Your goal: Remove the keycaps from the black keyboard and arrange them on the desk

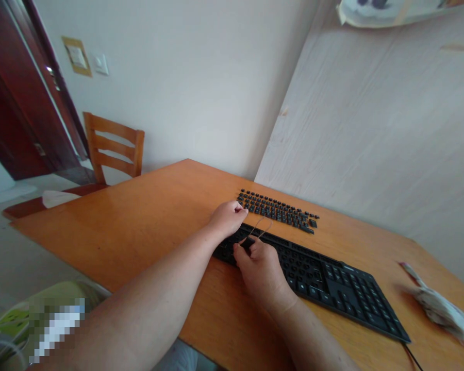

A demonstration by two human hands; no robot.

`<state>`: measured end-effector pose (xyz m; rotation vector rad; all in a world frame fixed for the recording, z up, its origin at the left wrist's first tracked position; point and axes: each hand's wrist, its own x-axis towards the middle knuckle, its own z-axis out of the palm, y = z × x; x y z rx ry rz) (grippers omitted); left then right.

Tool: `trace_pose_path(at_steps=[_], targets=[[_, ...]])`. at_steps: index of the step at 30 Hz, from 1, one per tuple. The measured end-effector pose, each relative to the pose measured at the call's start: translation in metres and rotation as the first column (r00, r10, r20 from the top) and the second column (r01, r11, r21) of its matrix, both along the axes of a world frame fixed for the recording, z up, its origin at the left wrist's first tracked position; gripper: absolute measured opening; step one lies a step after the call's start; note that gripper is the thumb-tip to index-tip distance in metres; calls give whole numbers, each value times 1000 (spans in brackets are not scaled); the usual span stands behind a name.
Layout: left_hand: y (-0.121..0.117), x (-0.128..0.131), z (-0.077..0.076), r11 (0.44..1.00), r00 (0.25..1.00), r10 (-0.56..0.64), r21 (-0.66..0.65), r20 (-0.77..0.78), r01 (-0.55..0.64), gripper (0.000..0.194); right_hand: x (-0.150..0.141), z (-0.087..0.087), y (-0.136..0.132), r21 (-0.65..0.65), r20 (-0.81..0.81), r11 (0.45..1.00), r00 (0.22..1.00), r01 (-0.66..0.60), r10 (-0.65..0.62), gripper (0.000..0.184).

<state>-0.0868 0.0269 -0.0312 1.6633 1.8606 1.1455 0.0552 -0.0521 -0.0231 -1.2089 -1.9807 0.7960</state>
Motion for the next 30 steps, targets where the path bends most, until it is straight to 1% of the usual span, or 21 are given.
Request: trace_pose_path(at_steps=[2, 5, 8, 11, 13, 15, 17, 18, 19, 20, 22, 25, 28, 30], targets=[[1, 0, 0, 1000, 1000, -1, -1, 0, 1, 26, 1, 1, 0, -30, -38, 999, 999, 34, -35, 30], [1, 0, 0, 1000, 1000, -3, -6, -5, 3, 25, 3, 1, 1, -114, -108, 990, 989, 87, -99, 35], [-1, 0, 3, 1000, 1000, -2, -12, -10, 2, 25, 6, 2, 2, -182, -183, 979, 975, 95, -129, 37], [-6, 1, 10, 1000, 999, 7, 5, -33, -7, 25, 10, 5, 5, -183, -265, 972, 945, 145, -191, 38], [-11, 3, 16, 998, 999, 1, 64, -50, 2, 23, 13, 6, 9, -150, -320, 970, 919, 191, -230, 38], [-15, 6, 20, 989, 998, -57, 139, -20, 59, 21, 17, 7, 12, -122, -379, 966, 889, 227, -256, 37], [-18, 10, 24, 975, 980, -171, 163, 100, 153, 19, 21, 8, 15, -103, -440, 961, 855, 255, -274, 36], [-20, 12, 24, 966, 953, -237, 148, 190, 211, 20, 23, 8, 17, -95, -464, 959, 841, 265, -279, 36], [-21, 14, 25, 954, 910, -298, 123, 289, 273, 20, 24, 8, 19, -85, -484, 958, 830, 272, -279, 36], [-23, 16, 25, 937, 857, -347, 95, 381, 337, 21, 26, 8, 20, -73, -501, 958, 820, 279, -277, 36], [-26, 19, 26, 888, 749, -416, 55, 515, 456, 22, 29, 7, 23, -45, -528, 956, 806, 290, -269, 34], [-30, 22, 27, 828, 637, -447, 23, 628, 560, 20, 31, 5, 25, -10, -552, 958, 798, 285, -243, 33], [-32, 23, 29, 803, 566, -438, 19, 698, 596, 18, 29, 7, 23, -10, -557, 969, 803, 249, -212, 32], [-32, 22, 29, 792, 523, -433, 33, 734, 610, 17, 27, 10, 21, -24, -556, 970, 803, 240, -213, 32]])
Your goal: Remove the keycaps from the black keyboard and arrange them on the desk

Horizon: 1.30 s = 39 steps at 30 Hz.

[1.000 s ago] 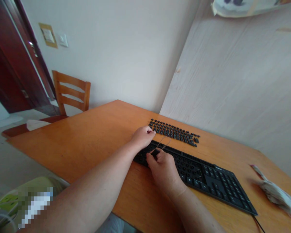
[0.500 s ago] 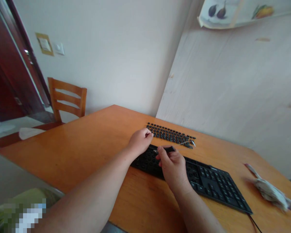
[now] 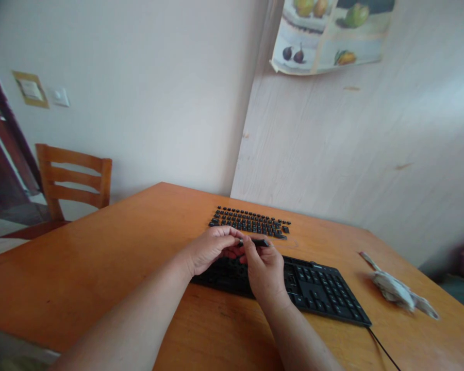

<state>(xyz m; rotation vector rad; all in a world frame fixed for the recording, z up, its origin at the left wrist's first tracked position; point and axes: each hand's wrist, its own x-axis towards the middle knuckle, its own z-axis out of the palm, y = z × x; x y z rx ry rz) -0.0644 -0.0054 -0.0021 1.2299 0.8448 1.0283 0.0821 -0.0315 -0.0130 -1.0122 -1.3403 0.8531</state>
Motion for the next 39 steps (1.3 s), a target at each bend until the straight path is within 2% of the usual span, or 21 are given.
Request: trace_pose_path(at_steps=[6, 16, 26, 33, 39], targets=[[2, -2, -3, 997, 990, -49, -50, 133, 56, 19, -5, 4, -4, 15, -27, 1000, 1000, 0, 0, 33], [3, -6, -5, 990, 979, -118, -59, 167, 129, 20, 0, -1, -1, 83, 58, 997, 998, -9, 4, 33], [6, -9, -7, 973, 960, -178, -104, 218, 204, 18, -1, -1, -2, 75, 44, 997, 999, -9, 6, 34], [5, -10, -6, 963, 941, -195, -127, 277, 237, 19, 0, 2, -1, -37, -118, 998, 992, -47, 43, 38], [2, -11, -4, 948, 917, -248, -116, 314, 296, 21, 3, 5, 1, -67, -205, 994, 976, -87, 72, 35]])
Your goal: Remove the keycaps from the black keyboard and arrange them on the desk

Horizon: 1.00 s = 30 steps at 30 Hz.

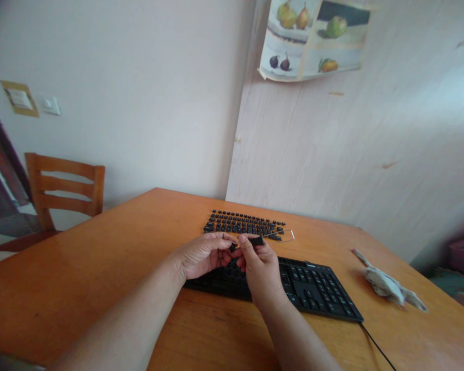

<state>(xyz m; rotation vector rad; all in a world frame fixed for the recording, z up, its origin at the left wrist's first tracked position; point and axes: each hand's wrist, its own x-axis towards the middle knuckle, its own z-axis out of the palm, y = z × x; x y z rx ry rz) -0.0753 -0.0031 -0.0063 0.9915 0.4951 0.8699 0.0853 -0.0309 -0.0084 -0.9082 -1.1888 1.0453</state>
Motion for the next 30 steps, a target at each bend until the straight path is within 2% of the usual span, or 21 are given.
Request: trace_pose_path(at_steps=[5, 11, 20, 25, 30], targets=[[-1, 1, -3, 999, 999, 35, -1, -19, -35, 27, 2, 0, 4, -21, -52, 1000, 999, 14, -15, 37], [0, 3, -4, 997, 997, 53, 62, -53, -50, 23, 3, 0, 3, -5, 2, 1000, 1000, 8, -8, 37], [1, 2, -4, 996, 996, 38, 81, -80, -32, 17, 2, -4, 1, 123, 164, 988, 981, 89, -108, 36], [1, 4, -5, 995, 992, 89, 54, -87, -85, 15, 3, -5, 1, 218, 268, 973, 954, 77, -135, 31], [1, 7, -6, 984, 973, 159, 112, -166, -141, 15, 3, -10, 5, 265, 348, 958, 916, 109, -201, 31]])
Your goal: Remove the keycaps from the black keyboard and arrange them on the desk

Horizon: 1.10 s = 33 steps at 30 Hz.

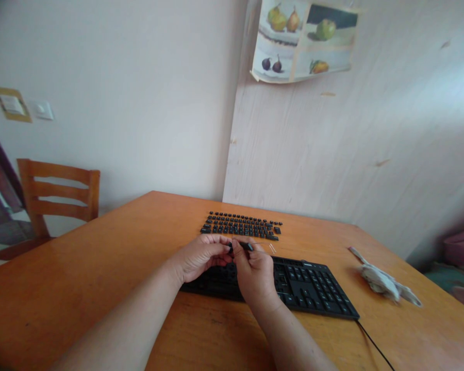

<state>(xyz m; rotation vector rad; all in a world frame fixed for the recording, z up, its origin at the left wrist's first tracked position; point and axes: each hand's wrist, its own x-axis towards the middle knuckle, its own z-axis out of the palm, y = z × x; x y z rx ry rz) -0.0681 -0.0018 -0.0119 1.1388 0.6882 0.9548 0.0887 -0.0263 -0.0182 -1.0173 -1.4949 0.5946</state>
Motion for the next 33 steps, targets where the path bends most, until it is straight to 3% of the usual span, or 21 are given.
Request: trace_pose_path(at_steps=[3, 8, 15, 20, 27, 33], targets=[[-1, 1, 0, 1000, 998, 25, 18, -49, -24, 19, 2, -1, 3, 10, -6, 998, 998, 62, -62, 33], [-1, 2, 1, 997, 997, 71, 1, -30, -71, 20, 9, 2, 8, 135, 62, 969, 974, 207, -217, 35], [0, 0, 0, 997, 997, 73, -6, -35, -73, 19, 11, -2, 9, 29, 4, 994, 995, 102, -103, 35], [0, 0, 1, 997, 997, 78, -20, -28, -79, 18, 10, 0, 7, 0, 155, 993, 981, 115, -113, 34], [1, 0, 3, 996, 995, 89, 5, -53, -88, 18, 12, 1, 7, 2, 429, 1000, 903, 17, -16, 27], [2, -2, 3, 997, 987, 82, 28, -139, -79, 24, 13, 5, 9, 10, 551, 998, 832, 66, -60, 22]])
